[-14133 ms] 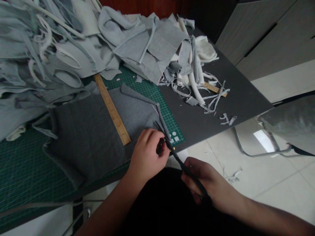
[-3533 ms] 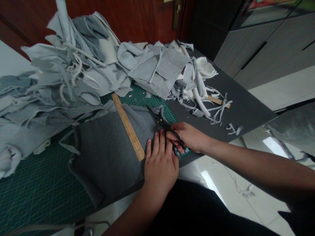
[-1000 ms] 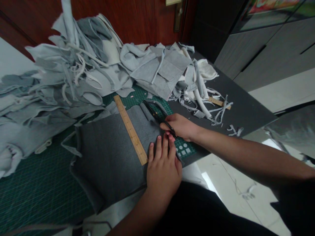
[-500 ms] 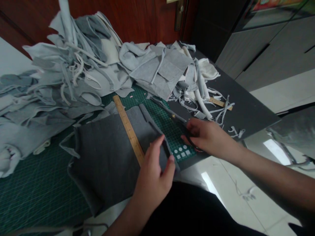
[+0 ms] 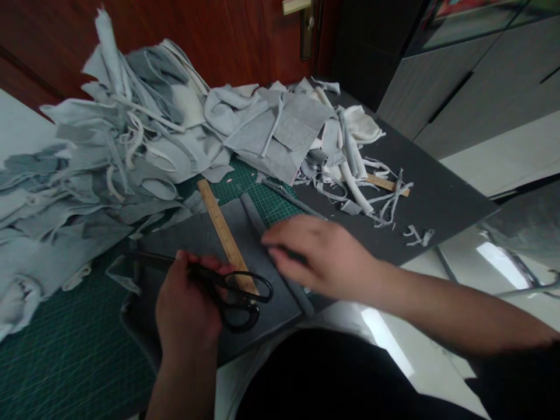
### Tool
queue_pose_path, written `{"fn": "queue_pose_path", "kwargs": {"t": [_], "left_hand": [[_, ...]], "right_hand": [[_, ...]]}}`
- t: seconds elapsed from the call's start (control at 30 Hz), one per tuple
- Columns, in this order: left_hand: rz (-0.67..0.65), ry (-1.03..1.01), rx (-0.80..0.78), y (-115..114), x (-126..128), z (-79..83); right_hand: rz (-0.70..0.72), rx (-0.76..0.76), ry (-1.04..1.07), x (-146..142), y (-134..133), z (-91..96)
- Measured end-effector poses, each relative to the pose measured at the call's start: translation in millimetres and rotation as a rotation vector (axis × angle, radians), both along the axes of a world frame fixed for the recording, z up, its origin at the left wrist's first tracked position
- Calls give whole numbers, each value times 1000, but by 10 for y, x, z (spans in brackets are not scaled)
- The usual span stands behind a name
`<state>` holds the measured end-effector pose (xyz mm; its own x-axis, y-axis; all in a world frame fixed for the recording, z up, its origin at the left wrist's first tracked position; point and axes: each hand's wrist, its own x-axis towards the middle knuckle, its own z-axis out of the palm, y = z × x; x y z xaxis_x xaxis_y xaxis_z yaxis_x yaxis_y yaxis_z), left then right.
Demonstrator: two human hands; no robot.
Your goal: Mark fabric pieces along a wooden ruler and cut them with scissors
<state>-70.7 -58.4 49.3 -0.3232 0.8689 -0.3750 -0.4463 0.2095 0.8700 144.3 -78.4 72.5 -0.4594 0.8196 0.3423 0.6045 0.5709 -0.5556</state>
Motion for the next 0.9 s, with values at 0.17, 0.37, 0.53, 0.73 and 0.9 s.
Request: {"fn": "queue_pose_path", "kwargs": {"t": [0.17,0.37,0.53,0.73,0.9], "left_hand": [[57,-78,-16,40,-128,169],[67,-63,-43,69,-250,151],[53,-43,-50,70,-408,127],[37,-3,-126,57,-551,149],[-17,53,-199,25,-609,53]], "right_hand": [[-376,-83,-365,302,678,-458],[-374,-113,-419,508,800,-455],[-619,144,-332,904,954,-18],[-361,280,-254,382,851,-79],[256,49,-250,-336,476,-623]]}}
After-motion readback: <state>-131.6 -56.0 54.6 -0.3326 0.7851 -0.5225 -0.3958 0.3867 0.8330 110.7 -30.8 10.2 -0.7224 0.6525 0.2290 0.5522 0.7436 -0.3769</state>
